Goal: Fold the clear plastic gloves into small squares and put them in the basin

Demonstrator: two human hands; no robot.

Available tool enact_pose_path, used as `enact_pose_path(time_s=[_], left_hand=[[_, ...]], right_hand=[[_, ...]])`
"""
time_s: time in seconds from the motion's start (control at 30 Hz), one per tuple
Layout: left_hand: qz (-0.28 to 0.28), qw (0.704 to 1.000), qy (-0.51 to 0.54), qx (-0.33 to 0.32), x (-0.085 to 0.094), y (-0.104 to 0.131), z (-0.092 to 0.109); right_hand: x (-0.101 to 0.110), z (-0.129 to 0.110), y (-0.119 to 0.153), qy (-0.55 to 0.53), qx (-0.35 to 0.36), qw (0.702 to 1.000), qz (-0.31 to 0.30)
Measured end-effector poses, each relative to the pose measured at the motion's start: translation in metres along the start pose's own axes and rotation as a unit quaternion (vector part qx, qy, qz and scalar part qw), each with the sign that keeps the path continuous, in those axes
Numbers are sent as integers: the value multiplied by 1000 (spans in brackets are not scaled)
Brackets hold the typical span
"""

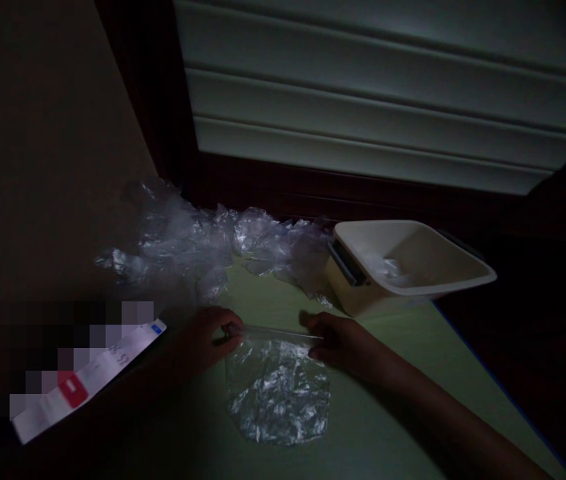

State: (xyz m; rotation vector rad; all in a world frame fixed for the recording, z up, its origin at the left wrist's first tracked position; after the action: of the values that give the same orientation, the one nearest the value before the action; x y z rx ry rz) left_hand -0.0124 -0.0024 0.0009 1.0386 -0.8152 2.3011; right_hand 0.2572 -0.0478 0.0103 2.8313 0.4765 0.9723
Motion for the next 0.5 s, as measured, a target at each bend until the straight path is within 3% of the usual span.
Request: enact_pose_path(time_s=[0.5], left_hand=[[-17,999,8,-40,-6,6,-14]], right_hand=[[3,-12,4,84,43,995,28]])
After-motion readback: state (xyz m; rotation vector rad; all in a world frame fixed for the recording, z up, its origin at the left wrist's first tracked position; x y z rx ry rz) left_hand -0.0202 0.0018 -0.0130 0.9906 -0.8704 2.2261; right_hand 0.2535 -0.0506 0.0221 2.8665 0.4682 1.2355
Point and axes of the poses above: each hand's wrist, its own y-axis away from the middle knuckle, its own x-axis out of the back of the hand, z = x × y, the point moved 2 cm from there along -y, towards the middle knuckle, and after that the axes turned 6 degrees about -x, right-handed, at the moved point
